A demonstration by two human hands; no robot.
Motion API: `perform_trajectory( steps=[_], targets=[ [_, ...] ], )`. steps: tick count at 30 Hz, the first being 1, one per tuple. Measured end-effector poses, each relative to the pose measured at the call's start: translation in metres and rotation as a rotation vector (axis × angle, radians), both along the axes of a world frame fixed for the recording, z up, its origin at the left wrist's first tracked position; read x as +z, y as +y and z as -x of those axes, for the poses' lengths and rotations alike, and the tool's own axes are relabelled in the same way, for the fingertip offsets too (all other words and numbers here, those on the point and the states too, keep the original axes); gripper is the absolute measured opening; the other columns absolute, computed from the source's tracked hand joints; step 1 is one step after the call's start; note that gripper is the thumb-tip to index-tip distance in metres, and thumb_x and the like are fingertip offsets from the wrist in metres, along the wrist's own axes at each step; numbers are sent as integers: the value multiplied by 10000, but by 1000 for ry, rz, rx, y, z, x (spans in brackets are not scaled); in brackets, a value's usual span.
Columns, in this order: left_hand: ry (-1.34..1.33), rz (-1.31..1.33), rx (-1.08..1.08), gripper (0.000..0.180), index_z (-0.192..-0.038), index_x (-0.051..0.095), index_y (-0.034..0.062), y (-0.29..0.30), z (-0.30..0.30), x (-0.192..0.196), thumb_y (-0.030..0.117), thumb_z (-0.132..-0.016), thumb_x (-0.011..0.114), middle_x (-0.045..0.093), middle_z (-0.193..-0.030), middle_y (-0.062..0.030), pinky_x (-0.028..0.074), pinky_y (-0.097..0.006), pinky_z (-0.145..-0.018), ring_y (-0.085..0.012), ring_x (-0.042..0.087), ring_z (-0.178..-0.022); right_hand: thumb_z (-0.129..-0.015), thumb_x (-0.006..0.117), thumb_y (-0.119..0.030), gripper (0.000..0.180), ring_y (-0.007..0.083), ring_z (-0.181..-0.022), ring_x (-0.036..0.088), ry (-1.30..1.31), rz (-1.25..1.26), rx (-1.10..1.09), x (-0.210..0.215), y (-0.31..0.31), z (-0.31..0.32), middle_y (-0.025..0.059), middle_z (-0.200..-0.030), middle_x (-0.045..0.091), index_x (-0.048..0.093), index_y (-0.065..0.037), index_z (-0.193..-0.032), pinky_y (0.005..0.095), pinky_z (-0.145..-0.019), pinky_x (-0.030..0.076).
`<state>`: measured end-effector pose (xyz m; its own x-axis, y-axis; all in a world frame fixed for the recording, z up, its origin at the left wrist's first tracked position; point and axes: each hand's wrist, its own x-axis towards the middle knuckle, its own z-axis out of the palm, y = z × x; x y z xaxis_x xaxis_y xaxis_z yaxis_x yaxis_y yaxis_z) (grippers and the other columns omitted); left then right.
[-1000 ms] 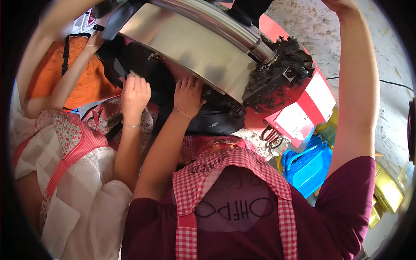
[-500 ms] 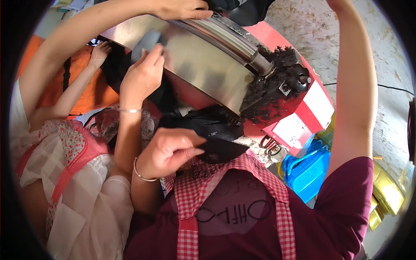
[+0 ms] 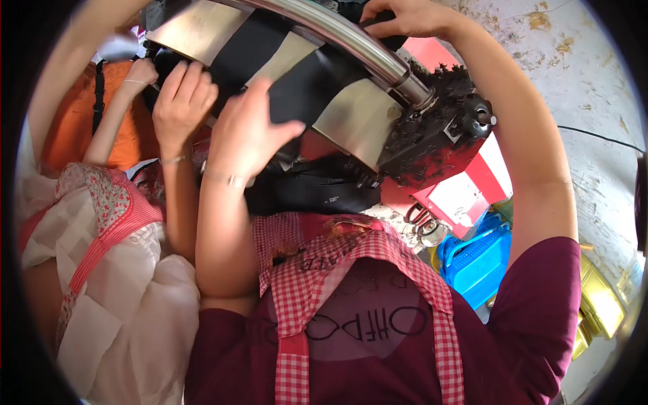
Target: Manually feeding and trimming black fabric/leather components on an industrial shoe manufacturing machine.
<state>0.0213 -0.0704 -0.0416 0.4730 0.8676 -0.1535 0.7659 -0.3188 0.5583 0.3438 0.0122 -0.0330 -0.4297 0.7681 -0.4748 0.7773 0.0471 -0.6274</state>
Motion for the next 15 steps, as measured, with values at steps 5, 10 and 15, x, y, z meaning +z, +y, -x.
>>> perform_trajectory(
  steps=[5,10,15],
  targets=[
    [198,405,-10,509,-1013,699,110,-73,35,-52,355,-629,927,751,-911,-107,566,-459,-731,-327,736,-870,-941,757,-182,221,100,-848,643,370,96,-453,22,-1,-38,7,-901,709,735,-13,-1082,274,-774,540],
    [-113,130,-374,449,-1004,705,131,-134,44,-166,400,-683,864,702,-974,-25,494,-405,-892,-253,650,-981,-963,728,-129,148,76,-817,643,685,35,-395,64,10,-45,-10,-900,703,701,-14,-1053,242,-747,533],
    [-92,-203,-510,308,-1077,780,190,-125,47,-124,318,-798,800,694,-1208,-40,476,-390,-955,-230,660,-1074,-947,741,-127,230,129,-822,702,662,-151,-481,101,14,-73,56,-966,741,690,18,-1118,290,-795,583]
  ],
)
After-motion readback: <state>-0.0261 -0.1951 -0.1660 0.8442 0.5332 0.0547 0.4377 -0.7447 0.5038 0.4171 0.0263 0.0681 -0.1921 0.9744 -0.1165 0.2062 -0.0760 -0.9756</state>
